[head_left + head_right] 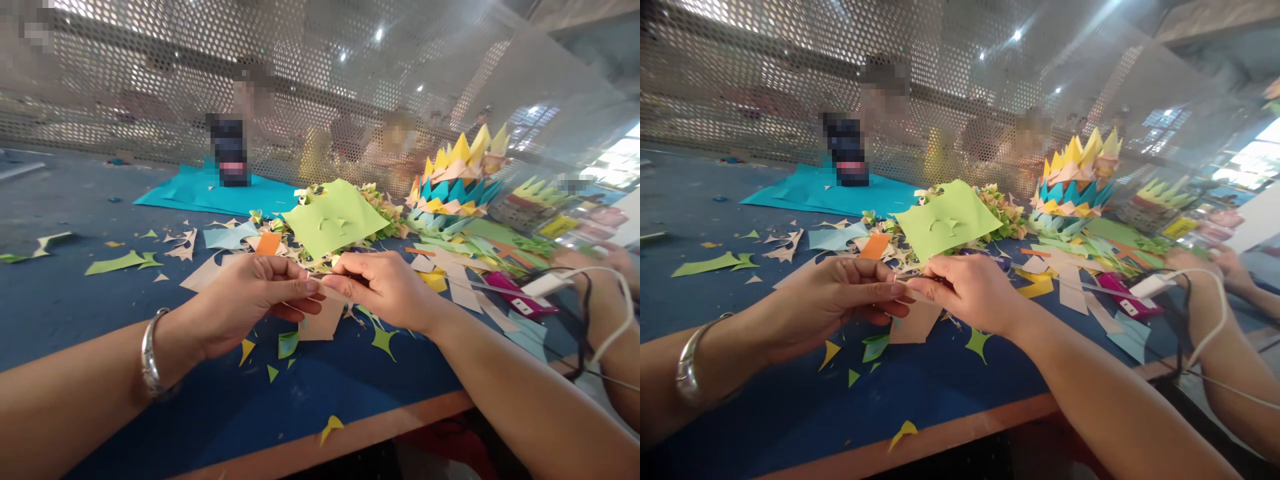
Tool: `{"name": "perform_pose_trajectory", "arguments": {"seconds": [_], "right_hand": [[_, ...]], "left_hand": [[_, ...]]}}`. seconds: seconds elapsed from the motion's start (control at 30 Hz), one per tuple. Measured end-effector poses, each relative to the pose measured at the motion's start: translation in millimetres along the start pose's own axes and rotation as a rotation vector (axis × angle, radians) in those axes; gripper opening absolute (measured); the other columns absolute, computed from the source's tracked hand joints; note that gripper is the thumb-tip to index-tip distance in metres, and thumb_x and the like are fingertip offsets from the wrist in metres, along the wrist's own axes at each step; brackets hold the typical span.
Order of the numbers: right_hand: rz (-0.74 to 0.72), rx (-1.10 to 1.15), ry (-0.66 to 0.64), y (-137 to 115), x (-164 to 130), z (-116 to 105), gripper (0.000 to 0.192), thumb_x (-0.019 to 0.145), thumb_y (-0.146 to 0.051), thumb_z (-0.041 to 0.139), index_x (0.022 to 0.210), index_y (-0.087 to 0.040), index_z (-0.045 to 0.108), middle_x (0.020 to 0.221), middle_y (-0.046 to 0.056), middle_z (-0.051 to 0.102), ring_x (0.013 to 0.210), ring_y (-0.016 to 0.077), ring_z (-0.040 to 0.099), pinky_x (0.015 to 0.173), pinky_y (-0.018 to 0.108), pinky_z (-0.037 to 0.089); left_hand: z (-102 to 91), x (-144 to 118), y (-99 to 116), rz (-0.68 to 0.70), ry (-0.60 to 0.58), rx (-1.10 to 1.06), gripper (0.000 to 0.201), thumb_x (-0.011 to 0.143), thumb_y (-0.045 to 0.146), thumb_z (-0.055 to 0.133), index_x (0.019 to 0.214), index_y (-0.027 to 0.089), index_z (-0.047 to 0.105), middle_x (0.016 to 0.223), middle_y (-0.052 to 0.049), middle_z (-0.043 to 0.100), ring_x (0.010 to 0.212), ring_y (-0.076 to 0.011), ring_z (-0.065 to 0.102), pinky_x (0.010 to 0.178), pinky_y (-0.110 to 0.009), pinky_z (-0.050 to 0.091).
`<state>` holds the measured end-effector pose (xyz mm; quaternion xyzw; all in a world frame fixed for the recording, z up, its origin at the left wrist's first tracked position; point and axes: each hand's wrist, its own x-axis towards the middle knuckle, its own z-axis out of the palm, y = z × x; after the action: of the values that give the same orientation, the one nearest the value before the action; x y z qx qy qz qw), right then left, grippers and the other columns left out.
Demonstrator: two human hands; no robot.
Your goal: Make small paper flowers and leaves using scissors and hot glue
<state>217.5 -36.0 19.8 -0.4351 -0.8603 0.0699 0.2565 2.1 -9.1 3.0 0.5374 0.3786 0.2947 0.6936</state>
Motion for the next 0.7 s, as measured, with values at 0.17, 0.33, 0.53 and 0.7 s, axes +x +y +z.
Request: {"name": "perform_pose_trajectory", "arguments": {"seconds": [0.17, 0.33, 0.53, 0.7], "right_hand": [[-0.002, -0.003, -0.001, 1.3, -0.8, 0.5, 0.041, 0.101, -0.044, 0.053, 0.069, -0.018, 0.054, 0.058, -0.005, 0.045, 0.053, 0.0080, 0.039, 0.053, 0.024, 0.028], [-0.019, 0.017, 0.008, 0.4, 0.1, 0.9, 0.041, 0.101, -0.043, 0.054, 0.069, -0.018, 0.053, 0.058, -0.005, 0.045, 0.052, 0.0074, 0.037, 0.053, 0.023, 0.028], [-0.020, 0.012, -0.003, 0.9, 0.4, 2.1, 0.041, 0.101, -0.043, 0.053, 0.069, -0.018, 0.052, 0.058, -0.005, 0.045, 0.052, 0.0072, 0.039, 0.054, 0.023, 0.028], [-0.012, 0.015, -0.017, 0.7, -0.2, 2.7, 0.039, 0.101, -0.042, 0.055, 0.070, -0.018, 0.054, 0.058, -0.006, 0.045, 0.053, 0.0069, 0.039, 0.054, 0.023, 0.028]], "left_hand": [[-3.6, 2.8, -1.2, -0.016, -0.040, 0.031, 0.024, 0.071, 0.038, 0.085, 0.072, 0.019, 0.070, 0.075, -0.005, 0.079, 0.081, -0.0195, 0.074, 0.067, -0.022, 0.054], [-4.9, 1.8, -2.0, -0.027, -0.054, 0.019, 0.024, 0.071, 0.036, 0.085, 0.071, 0.019, 0.069, 0.075, -0.004, 0.079, 0.079, -0.0176, 0.074, 0.067, -0.022, 0.054], [-5.2, -0.3, -0.1, -0.044, -0.078, -0.005, 0.026, 0.069, 0.037, 0.087, 0.069, 0.020, 0.067, 0.076, -0.005, 0.079, 0.078, -0.0183, 0.074, 0.066, -0.023, 0.055], [-5.7, 0.5, -0.1, -0.042, -0.081, -0.009, 0.025, 0.069, 0.035, 0.086, 0.067, 0.020, 0.066, 0.075, -0.005, 0.079, 0.079, -0.0184, 0.074, 0.066, -0.022, 0.054]]}}
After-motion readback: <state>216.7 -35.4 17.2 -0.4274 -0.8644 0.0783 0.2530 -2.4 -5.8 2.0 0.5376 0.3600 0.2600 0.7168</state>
